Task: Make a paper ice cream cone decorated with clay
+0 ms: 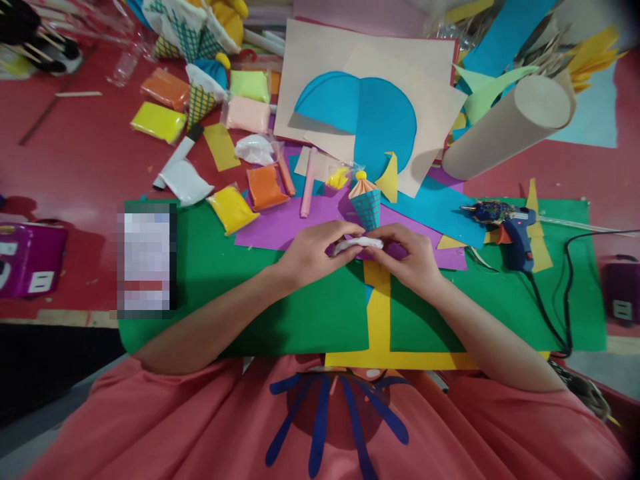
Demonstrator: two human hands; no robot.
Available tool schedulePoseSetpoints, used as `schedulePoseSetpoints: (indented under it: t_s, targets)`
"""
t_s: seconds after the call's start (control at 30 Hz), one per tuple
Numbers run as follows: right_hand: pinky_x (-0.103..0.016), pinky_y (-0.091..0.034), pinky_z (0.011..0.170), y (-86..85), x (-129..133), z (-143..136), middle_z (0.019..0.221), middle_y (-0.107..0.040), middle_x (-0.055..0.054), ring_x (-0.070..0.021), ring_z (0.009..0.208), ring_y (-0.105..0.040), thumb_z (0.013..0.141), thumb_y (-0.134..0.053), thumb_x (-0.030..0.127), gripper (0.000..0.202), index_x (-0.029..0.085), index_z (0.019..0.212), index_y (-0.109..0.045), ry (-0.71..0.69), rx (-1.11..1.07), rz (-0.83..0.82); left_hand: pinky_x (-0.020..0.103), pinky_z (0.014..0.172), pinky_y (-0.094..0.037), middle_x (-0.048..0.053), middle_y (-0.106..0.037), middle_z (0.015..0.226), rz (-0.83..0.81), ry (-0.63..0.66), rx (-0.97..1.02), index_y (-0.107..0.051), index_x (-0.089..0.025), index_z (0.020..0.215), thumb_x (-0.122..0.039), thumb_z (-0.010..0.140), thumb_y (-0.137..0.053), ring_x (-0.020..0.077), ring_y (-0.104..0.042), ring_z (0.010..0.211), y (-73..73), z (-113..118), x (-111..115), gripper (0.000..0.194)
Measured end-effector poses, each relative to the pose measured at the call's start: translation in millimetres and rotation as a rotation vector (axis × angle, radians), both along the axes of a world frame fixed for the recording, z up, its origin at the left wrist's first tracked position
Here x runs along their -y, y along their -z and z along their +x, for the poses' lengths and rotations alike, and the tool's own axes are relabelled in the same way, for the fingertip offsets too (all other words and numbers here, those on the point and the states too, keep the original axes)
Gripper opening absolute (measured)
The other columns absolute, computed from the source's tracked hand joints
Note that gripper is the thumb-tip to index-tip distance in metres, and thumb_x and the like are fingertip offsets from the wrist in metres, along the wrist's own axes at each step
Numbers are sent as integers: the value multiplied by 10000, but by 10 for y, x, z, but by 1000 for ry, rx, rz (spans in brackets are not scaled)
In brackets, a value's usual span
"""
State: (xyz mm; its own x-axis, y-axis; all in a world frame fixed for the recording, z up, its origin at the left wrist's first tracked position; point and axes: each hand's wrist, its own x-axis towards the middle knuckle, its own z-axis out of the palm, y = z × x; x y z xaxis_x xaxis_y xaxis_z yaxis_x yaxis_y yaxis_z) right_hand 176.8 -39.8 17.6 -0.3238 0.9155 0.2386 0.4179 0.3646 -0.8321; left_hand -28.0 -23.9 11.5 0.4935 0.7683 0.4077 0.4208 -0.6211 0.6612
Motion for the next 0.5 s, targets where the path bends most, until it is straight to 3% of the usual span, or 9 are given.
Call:
schedulePoseSetpoints:
  t_s: [0.3, 0.5]
  targets:
    - [-231, -533, 589, 19, 17, 5, 777, -731, -23, -137, 658, -669, 908, -620, 327, 143, 201, 922, -685, -10, 23, -18, 192, 694, -522, 24, -755, 819, 62, 34, -9, -693, -180, 918, -333, 959, -553, 108, -703, 757, 41, -16, -5, 211]
    - [-237, -558, 630, 11, 19, -9, 922, -754, -50, -145, 750, -699, 880, -667, 325, 204, 199, 1040, -654, -16, -28, 43, 167, 597, -476, 6, -740, 756, -4, 10, 59, -689, -172, 892, -314, 935, -590, 82, -659, 641, 27, 1, -9, 179]
